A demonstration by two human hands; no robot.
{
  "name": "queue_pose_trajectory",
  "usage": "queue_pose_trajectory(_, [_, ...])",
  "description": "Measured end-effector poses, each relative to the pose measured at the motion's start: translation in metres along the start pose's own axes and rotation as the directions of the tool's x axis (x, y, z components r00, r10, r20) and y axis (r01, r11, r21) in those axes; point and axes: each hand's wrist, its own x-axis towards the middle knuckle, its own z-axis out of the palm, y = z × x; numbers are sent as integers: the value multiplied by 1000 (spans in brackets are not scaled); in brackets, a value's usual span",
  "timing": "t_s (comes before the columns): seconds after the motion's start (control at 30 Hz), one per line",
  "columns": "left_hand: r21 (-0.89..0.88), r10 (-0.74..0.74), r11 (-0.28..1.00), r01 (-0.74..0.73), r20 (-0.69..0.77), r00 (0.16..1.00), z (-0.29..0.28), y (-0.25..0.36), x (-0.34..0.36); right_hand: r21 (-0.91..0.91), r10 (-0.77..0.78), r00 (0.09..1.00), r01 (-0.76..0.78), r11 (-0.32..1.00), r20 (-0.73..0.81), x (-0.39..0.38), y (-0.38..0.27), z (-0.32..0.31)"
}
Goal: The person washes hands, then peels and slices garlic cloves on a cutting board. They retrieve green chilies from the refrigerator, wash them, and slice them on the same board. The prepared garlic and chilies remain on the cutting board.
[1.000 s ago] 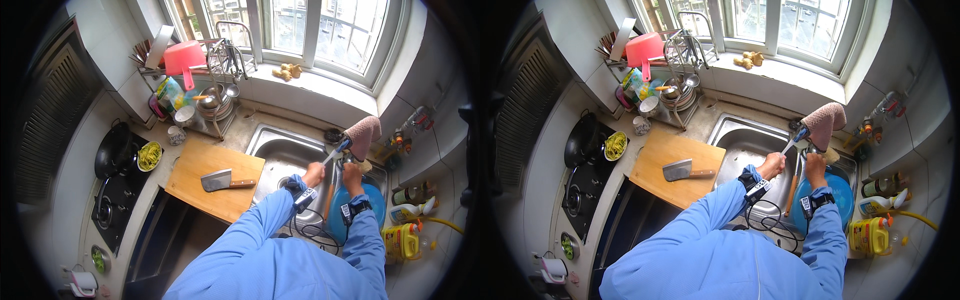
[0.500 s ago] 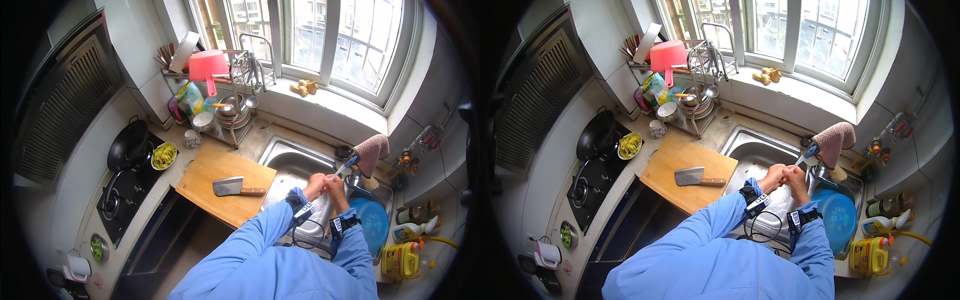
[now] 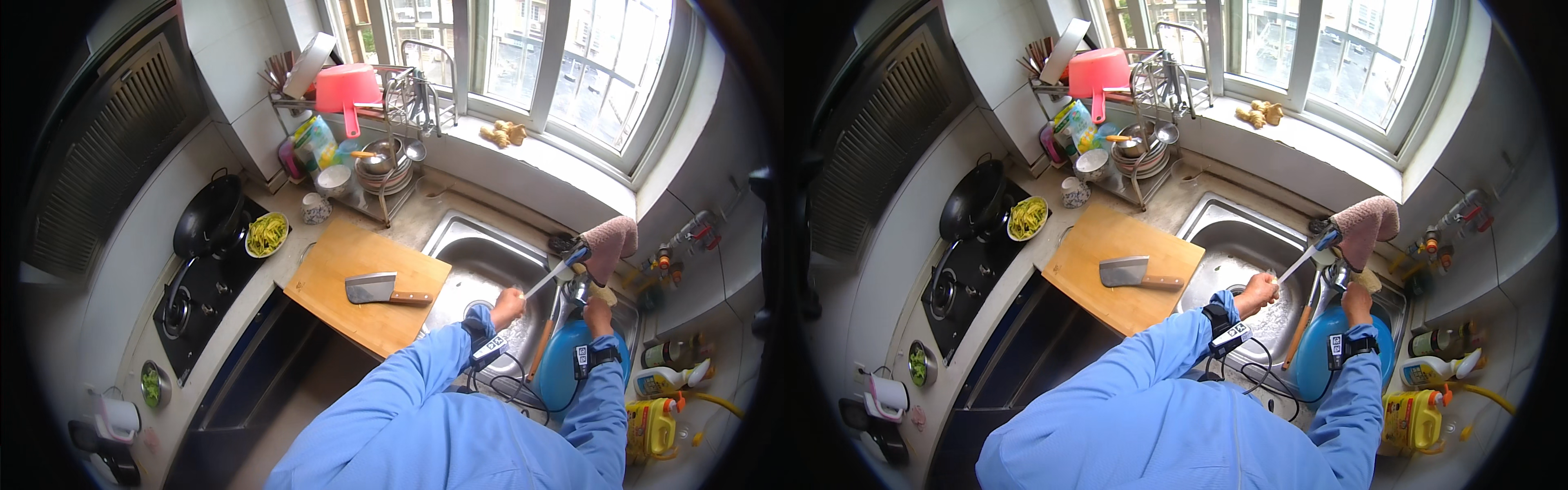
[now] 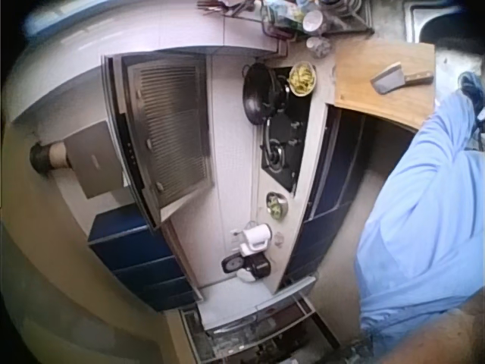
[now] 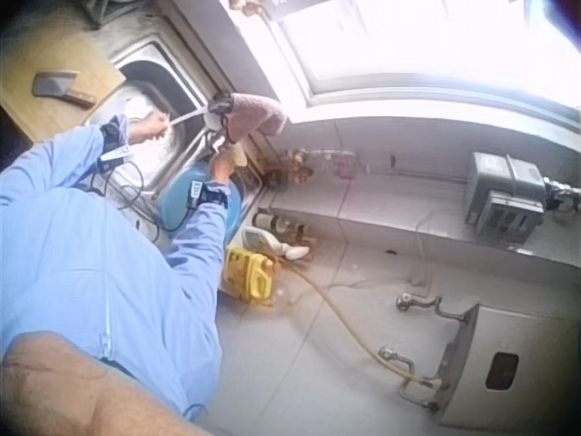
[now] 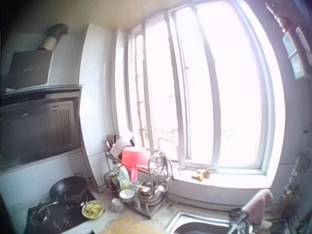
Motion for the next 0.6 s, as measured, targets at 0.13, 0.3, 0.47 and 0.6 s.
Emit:
queue_pose_trajectory(0.13, [74, 43, 997, -32, -152, 987, -11, -7, -7, -48, -57, 998, 57, 997, -15, 11, 8, 15])
queue_pose_trajectory(0.3, [213, 173, 968, -135, -170, 970, -50, -8, -18, -115, -23, 996, 14, 993, -84, 23, 16, 10])
queue_pose_trajectory(0.47, [230, 279, 946, -228, -225, 933, -97, -4, -44, -118, -134, 990, 128, 985, -39, 23, 6, 6])
queue_pose_trajectory(0.6, [51, 275, 960, -274, -341, 899, -142, 0, -84, 127, -284, 951, 269, 955, 119, 6, -63, -1])
